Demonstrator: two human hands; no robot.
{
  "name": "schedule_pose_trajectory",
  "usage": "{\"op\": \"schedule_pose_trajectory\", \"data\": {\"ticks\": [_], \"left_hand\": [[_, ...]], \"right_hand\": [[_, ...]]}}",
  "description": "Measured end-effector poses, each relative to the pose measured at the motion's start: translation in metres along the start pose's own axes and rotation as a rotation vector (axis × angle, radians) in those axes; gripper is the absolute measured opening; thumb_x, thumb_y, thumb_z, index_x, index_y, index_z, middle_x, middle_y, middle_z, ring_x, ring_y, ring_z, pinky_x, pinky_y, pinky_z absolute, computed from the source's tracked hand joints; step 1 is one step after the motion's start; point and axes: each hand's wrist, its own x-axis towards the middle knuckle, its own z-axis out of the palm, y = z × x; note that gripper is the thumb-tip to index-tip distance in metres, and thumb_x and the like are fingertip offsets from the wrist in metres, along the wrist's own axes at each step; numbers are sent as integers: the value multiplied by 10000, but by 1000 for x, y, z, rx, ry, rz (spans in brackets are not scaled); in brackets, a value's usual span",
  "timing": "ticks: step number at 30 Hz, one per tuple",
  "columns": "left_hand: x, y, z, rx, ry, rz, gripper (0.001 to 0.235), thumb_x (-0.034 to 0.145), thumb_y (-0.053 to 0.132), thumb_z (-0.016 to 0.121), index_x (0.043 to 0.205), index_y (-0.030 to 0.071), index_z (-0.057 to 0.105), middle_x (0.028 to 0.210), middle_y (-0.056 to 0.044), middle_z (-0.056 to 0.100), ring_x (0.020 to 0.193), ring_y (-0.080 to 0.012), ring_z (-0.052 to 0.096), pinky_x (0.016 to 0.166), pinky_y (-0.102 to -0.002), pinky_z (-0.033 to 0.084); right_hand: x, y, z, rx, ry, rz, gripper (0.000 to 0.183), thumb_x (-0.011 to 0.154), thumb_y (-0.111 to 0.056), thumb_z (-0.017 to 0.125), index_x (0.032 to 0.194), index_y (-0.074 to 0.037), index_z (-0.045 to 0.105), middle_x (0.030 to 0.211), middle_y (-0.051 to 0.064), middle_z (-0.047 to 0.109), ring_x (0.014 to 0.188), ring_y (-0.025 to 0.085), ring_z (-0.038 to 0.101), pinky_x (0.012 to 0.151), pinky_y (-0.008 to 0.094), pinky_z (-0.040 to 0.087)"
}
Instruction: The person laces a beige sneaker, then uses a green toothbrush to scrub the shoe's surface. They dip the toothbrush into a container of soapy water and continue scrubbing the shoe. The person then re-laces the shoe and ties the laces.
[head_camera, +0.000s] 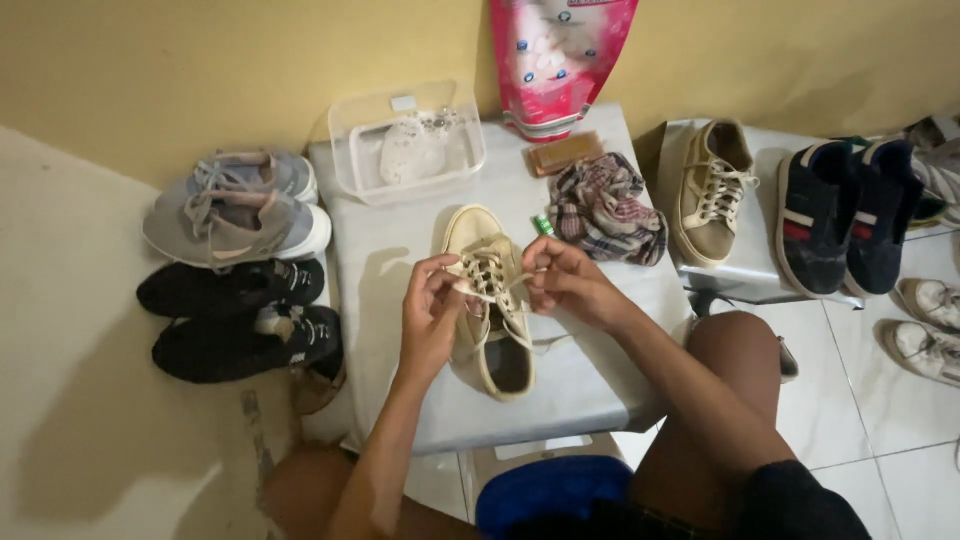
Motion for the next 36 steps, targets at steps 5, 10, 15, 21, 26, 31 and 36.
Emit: {"op": "schedule_pose_trajectory", "data": {"ticks": [5, 10, 15, 21, 26, 31, 36], "left_hand": [[1, -27, -12, -104, 56, -79, 205, 960, -23, 584, 1145, 26, 512, 712, -50, 539, 630, -165, 639, 674, -304, 554], [1, -1, -17, -35, 82, -154, 284, 851, -59, 672, 1093, 40, 562, 793, -59, 564, 646, -130, 576, 674, -292, 508], [2, 5, -28, 193, 13, -101, 329, 792, -77, 667, 1094, 49, 627, 662, -50, 508, 542, -137, 562, 592, -250, 462], [2, 21, -19, 392, 104, -39, 279, 856, -38, 652, 1107, 83, 638, 703, -52, 508, 621, -142, 522, 638, -287, 474], [6, -2, -9, -14, 27, -259, 126, 942, 86, 637, 1062, 54, 613, 743, -40, 548, 591, -113, 561, 607, -270, 485], [10, -3, -18, 89, 40, -247, 36, 947, 134, 655, 959, 101, 646, 758, -15, 617, 514, -23, 494, 499, -188, 453], [9, 42, -35, 779, 222, 72, 228, 916, 167, 793, 849, 72, 597, 628, -84, 548, 529, -244, 571, 538, -340, 483]], "right_hand": [[4, -2, -8, 15, 3, 13, 317, 881, 15, 597, 1184, 40, 510, 798, 119, 582, 502, 127, 496, 562, 373, 517], [2, -7, -3, -54, 0, -11, 306, 878, 49, 587, 1178, 52, 529, 814, 135, 579, 532, 141, 509, 597, 398, 516], [0, -14, -7, -397, -13, -63, 249, 863, 48, 640, 1109, 77, 614, 815, 133, 593, 576, 147, 534, 556, 320, 501], [-1, -36, 45, -844, -47, -148, 225, 893, -113, 757, 1082, -2, 705, 769, 81, 621, 657, 151, 559, 578, 299, 493], [-6, -27, 52, -1032, -111, -147, 512, 741, -300, 921, 1094, -36, 660, 699, 81, 607, 627, 200, 571, 579, 357, 487], [-4, -21, 43, -1099, -113, -99, 522, 742, -277, 912, 1107, -73, 600, 671, 66, 574, 630, 212, 584, 601, 367, 484], [-4, -24, 47, -1044, -88, -78, 477, 743, -212, 904, 1086, -59, 610, 699, 83, 625, 664, 211, 620, 607, 342, 496]]}}
